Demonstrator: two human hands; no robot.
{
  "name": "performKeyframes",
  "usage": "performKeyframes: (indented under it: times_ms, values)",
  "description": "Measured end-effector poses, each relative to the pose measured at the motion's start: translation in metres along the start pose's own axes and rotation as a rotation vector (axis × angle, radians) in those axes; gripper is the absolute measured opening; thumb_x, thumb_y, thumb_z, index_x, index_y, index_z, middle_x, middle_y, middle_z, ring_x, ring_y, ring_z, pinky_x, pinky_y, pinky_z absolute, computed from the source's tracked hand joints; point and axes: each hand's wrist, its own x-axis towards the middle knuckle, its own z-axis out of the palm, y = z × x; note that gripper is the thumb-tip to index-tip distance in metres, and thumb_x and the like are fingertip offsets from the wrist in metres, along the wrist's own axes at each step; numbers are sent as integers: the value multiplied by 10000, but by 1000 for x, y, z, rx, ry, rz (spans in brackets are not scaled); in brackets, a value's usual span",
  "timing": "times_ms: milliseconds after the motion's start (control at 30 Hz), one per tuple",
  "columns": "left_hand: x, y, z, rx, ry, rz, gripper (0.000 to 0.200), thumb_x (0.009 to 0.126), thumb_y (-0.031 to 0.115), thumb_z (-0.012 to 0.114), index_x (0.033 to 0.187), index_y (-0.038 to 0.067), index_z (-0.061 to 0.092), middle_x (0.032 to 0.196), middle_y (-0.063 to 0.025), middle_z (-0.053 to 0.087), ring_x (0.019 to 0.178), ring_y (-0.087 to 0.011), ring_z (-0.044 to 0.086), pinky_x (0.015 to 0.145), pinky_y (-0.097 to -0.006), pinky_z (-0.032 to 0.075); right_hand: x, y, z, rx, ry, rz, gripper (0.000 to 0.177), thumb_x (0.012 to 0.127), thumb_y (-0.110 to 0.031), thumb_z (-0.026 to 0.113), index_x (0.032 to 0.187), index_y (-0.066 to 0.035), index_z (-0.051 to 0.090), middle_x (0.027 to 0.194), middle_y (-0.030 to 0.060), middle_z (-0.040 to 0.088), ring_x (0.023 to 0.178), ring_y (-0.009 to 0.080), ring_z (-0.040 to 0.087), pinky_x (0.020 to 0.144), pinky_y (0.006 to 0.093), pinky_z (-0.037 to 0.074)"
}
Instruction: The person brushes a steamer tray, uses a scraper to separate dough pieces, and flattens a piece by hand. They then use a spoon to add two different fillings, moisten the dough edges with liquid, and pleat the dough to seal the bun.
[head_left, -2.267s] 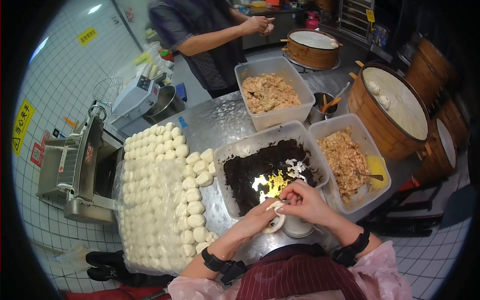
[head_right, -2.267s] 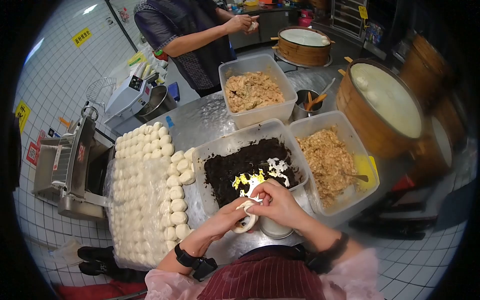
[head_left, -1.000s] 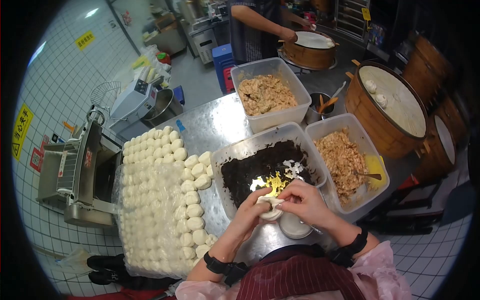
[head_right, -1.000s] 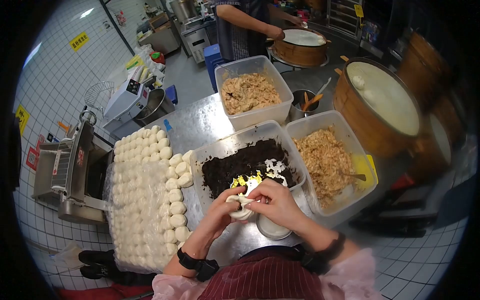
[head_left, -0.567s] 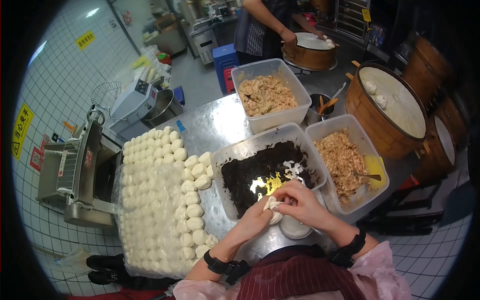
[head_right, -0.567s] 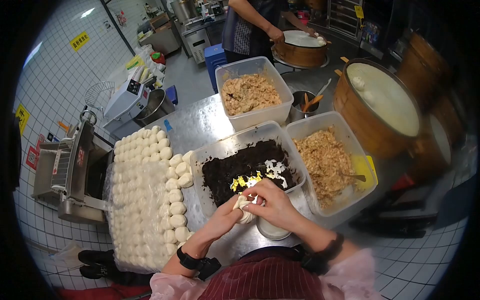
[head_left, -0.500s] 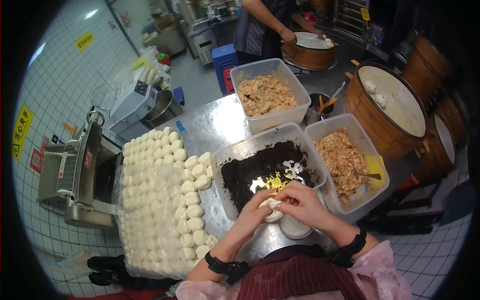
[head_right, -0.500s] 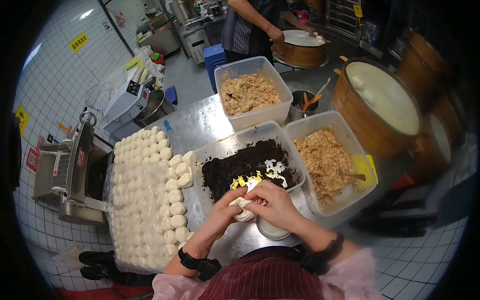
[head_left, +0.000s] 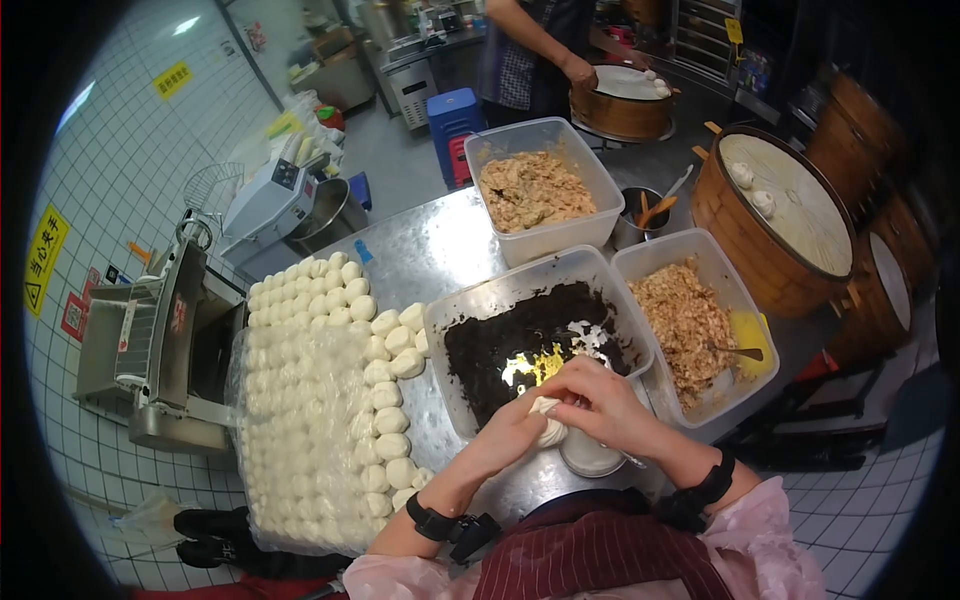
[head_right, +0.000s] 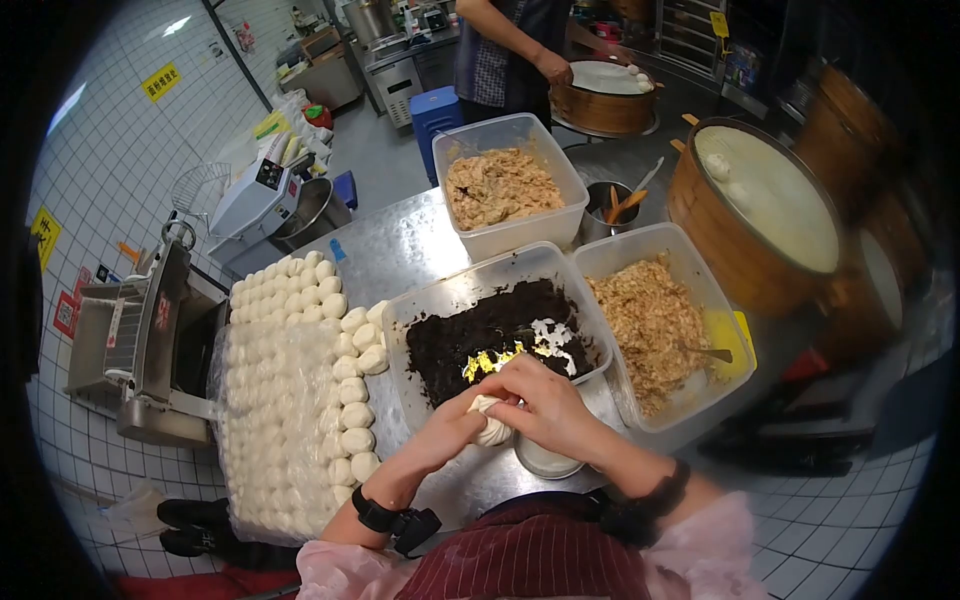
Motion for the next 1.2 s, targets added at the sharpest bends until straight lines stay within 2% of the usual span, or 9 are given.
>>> performKeyframes:
  times_ms: [67, 100, 233, 300, 433, 733, 900, 1133, 1200]
  values:
    - [-5, 19, 0, -550, 102, -138, 408, 837, 67, 472, 1243, 34, 468, 1097, -80, 553, 1045, -188, 542, 835, -390, 488, -2, 5, -2, -16, -1, -75, 146, 773, -131, 657, 897, -53, 651, 828, 71, 557, 702, 191, 578, 631, 291, 461]
    - [-7, 24, 0, -690, 110, -119, 383, 877, 143, 478, 1240, 21, 468, 1094, -91, 548, 946, -190, 575, 794, -296, 482, -3, 6, -5, -6, -7, -64, 155, 770, -129, 659, 905, -53, 650, 841, 72, 553, 703, 184, 576, 627, 287, 461]
    - [-6, 17, -3, -638, -6, -105, 462, 955, 397, 396, 1253, 53, 473, 1086, -70, 562, 987, -163, 558, 785, -320, 488, -4, 3, -5, 91, 9, 118, 170, 770, -123, 656, 925, -51, 649, 845, 68, 546, 696, 179, 574, 615, 284, 461]
    - [-2, 12, -1, -433, 52, -187, 653, 953, 565, 199, 1194, 58, 532, 975, -44, 595, 882, -130, 569, 759, -288, 479, -3, -3, -1, 72, -4, 69, 168, 772, -122, 652, 926, -54, 649, 846, 69, 544, 688, 183, 572, 618, 288, 463]
    - [7, 4, 4, -231, 125, -196, 777, 947, 576, 107, 981, 25, 654, 884, -101, 624, 854, -137, 567, 810, -290, 457, -4, -4, -4, -1, -125, -53, 156, 776, -127, 644, 919, -66, 647, 829, 65, 541, 697, 194, 573, 642, 303, 467]
    - [-2, 25, 4, -635, 155, -96, 728, 947, 581, 155, 1104, 4, 571, 1041, -107, 590, 944, -168, 563, 843, -305, 451, -3, -6, -10, -8, -21, 14, 147, 764, -107, 660, 895, -48, 627, 799, 68, 564, 685, 208, 579, 609, 289, 468]
    - [7, 9, 3, -257, 266, -53, 716, 956, 561, 132, 842, 31, 600, 728, -39, 607, 640, -111, 560, 599, -239, 450, 0, -5, 0, -184, -33, -327, 159, 768, -74, 643, 917, -41, 600, 789, 87, 571, 712, 254, 591, 631, 344, 486]
    - [15, 12, -4, -192, 208, -199, 730, 952, 572, 155, 902, 8, 616, 832, -75, 620, 717, -123, 580, 657, -267, 476, 4, -8, 1, -165, -87, -299, 163, 765, -95, 648, 916, -58, 602, 791, 78, 581, 722, 259, 597, 635, 343, 495]
    - [12, 26, -3, -559, 244, -154, 707, 960, 551, 175, 998, -15, 596, 925, -100, 613, 793, -144, 587, 722, -283, 486, 5, 2, 3, -243, -38, -384, 200, 755, -108, 655, 943, -71, 600, 800, 70, 586, 715, 242, 602, 623, 342, 496]
